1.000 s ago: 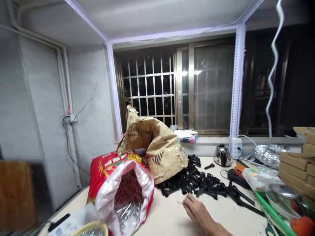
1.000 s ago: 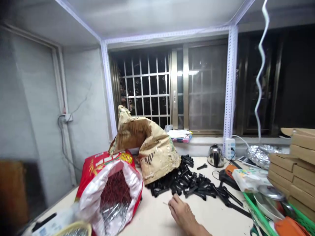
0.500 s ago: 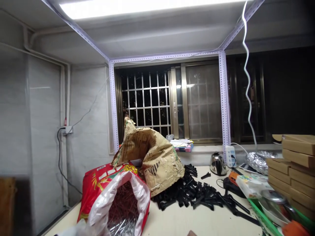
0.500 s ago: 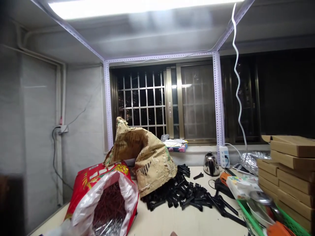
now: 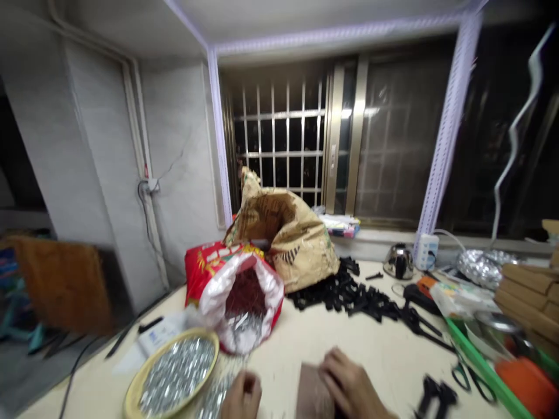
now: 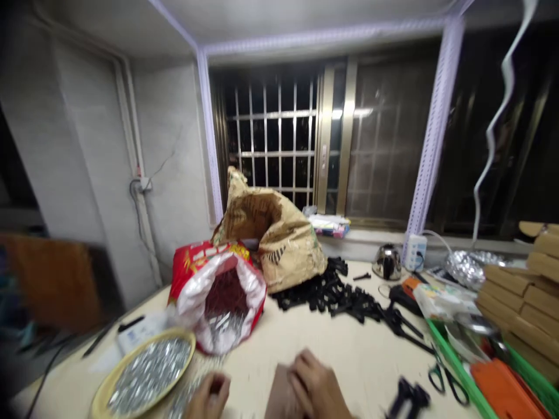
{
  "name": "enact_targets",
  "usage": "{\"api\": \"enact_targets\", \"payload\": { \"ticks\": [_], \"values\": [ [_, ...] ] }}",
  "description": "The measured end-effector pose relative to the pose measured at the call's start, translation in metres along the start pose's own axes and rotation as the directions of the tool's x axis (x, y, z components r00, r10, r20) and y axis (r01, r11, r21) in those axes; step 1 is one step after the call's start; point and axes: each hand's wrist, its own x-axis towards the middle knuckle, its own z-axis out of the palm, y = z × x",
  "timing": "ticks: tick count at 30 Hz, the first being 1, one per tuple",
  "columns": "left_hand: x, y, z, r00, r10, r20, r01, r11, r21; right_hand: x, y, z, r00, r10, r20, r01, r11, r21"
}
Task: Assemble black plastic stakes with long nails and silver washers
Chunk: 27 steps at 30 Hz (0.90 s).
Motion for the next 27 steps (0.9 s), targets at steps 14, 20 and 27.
{"api": "enact_targets", "payload": {
  "ticks": [14,20,27],
  "values": [
    [-0.020,0.044,0.008,0.711,-0.195,0.676,0.697,0.068,-0.713,0.004,-0.046,-0.005,1.000,0.013,0.024,-0.010,0.996,-0.092],
    [-0.021,0.045,0.011,0.732,-0.214,0.647,0.676,0.110,-0.729,0.001,-0.044,-0.009,0.999,-0.014,0.043,0.020,0.988,-0.153],
    [-0.029,0.044,0.015,0.871,-0.131,0.474,0.480,0.439,-0.760,-0.007,-0.051,-0.010,1.000,-0.011,0.019,0.017,0.937,-0.350]
  ]
}}
